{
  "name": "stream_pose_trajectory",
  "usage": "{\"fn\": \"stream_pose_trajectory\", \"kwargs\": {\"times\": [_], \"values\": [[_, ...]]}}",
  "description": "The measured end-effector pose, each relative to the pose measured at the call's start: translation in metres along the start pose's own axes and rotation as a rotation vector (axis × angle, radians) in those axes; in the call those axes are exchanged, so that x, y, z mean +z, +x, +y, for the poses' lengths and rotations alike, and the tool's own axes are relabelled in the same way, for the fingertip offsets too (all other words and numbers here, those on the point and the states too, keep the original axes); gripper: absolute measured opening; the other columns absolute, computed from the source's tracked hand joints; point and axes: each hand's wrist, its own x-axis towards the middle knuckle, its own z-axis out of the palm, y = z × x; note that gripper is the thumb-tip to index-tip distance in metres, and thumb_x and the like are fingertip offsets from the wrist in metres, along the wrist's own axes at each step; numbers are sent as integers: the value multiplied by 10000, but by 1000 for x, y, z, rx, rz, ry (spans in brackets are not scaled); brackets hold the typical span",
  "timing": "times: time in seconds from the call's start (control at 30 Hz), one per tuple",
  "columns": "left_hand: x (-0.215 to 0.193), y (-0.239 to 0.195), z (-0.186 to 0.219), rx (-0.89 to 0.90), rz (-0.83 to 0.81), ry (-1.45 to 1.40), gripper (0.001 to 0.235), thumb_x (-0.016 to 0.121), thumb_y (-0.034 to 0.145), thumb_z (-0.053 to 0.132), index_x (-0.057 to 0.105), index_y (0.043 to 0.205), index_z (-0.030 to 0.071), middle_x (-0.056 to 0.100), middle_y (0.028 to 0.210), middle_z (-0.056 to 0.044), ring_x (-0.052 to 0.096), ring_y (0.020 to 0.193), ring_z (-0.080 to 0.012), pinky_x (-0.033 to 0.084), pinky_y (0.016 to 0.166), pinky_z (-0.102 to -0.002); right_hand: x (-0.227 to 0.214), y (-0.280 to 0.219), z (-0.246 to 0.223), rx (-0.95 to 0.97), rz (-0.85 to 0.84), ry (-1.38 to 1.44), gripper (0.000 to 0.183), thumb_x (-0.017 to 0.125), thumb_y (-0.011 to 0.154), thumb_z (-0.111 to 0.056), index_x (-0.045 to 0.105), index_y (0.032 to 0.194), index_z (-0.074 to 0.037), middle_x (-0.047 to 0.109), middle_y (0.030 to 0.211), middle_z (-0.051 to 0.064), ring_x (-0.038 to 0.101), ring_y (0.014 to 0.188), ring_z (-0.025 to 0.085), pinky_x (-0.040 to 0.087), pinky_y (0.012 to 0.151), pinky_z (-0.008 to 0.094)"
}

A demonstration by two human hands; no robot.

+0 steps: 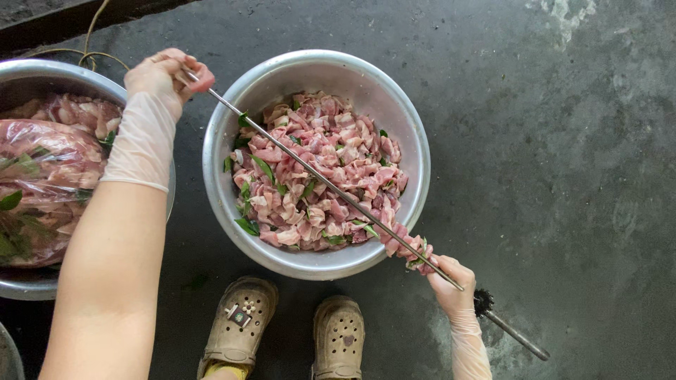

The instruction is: The person threads pieces of raw meat and green leaves onto metal skewers. They repeatedly pick up items from a bowl and slide them along the skewer, building up a full skewer.

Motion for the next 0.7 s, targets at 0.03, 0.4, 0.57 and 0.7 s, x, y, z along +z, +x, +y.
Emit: {"fn": "stream_pose_trajectory", "kwargs": {"times": [0.03,0.4,0.57,0.7], "values": [[0,-4,3,12,4,13,146,536,996,-31,651,908,-10,735,891,-177,794,828,-293,700,700,-396,0,0,1,4,-4,-4,98,729,801,-10,742,898,-22,759,849,85,739,771,176,558,730,289],[26,-26,0,443,-146,463,196,493,1089,-61,658,1011,12,681,883,-75,716,773,-152,699,710,-299,1,0,-9,9,-2,-39,109,744,799,-24,762,905,-37,744,805,83,730,735,189,548,698,292],[24,-31,-27,696,-85,790,161,557,1093,-59,678,998,-12,679,833,-49,700,732,-118,643,653,-264,1,-5,-7,19,20,-24,96,737,805,-19,758,897,-40,746,800,76,731,737,182,549,699,290],[35,-43,-26,634,-90,567,149,555,1076,-62,678,1008,-11,663,840,-36,674,746,-110,623,664,-278,-3,-7,-5,45,19,-20,167,718,776,2,766,929,-40,755,823,78,727,761,185,551,715,293]]}}
